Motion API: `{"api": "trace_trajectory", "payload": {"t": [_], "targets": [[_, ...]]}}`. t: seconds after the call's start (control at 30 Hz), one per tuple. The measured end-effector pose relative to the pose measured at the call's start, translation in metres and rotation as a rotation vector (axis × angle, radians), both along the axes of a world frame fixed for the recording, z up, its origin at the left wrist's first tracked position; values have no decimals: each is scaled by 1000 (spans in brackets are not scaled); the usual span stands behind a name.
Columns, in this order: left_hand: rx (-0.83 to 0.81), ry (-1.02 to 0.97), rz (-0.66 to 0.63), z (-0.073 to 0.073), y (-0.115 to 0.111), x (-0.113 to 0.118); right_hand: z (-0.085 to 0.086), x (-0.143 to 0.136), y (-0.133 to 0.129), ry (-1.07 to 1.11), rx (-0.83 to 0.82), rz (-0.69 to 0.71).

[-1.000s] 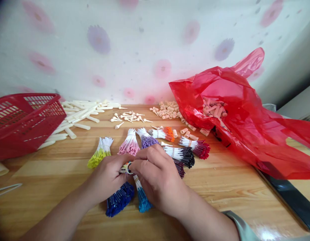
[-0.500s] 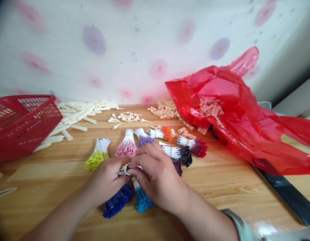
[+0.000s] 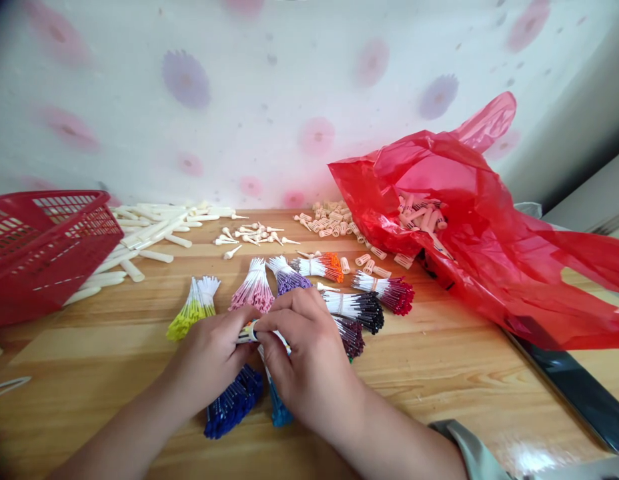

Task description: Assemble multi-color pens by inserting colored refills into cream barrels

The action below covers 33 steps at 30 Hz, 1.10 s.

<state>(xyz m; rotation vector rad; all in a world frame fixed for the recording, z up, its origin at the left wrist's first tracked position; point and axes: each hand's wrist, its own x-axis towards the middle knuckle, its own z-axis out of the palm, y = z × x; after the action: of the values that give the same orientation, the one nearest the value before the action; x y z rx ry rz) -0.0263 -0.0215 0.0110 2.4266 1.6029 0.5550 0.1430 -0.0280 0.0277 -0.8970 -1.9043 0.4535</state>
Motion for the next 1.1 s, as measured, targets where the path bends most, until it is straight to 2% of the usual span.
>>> {"api": "trace_trajectory", "payload": {"t": [0.17,0.33,0.57,0.73,0.83,0.9,1.03,1.1], "targets": [[91,161,42,2,-1,0,-5,-4,2,126,-155,-56],[148,286,51,6,-1,1,-4,-1,13,125,-389,36],[138,325,68,6,-2,3,-3,0,14,139,-499,81],[114,297,96,4,0,2,-9,-1,12,324,-657,155],[73,191,103,0,2,1,-11,-1,10,433,-702,228],[26,17,70,-3,4,1,-11,3,12,454,-640,231],[-123,-379,8,-6,7,-3,-8,24,25,520,-344,87],[-176,-528,-21,-5,9,-10,-7,39,37,508,-275,-20]]}}
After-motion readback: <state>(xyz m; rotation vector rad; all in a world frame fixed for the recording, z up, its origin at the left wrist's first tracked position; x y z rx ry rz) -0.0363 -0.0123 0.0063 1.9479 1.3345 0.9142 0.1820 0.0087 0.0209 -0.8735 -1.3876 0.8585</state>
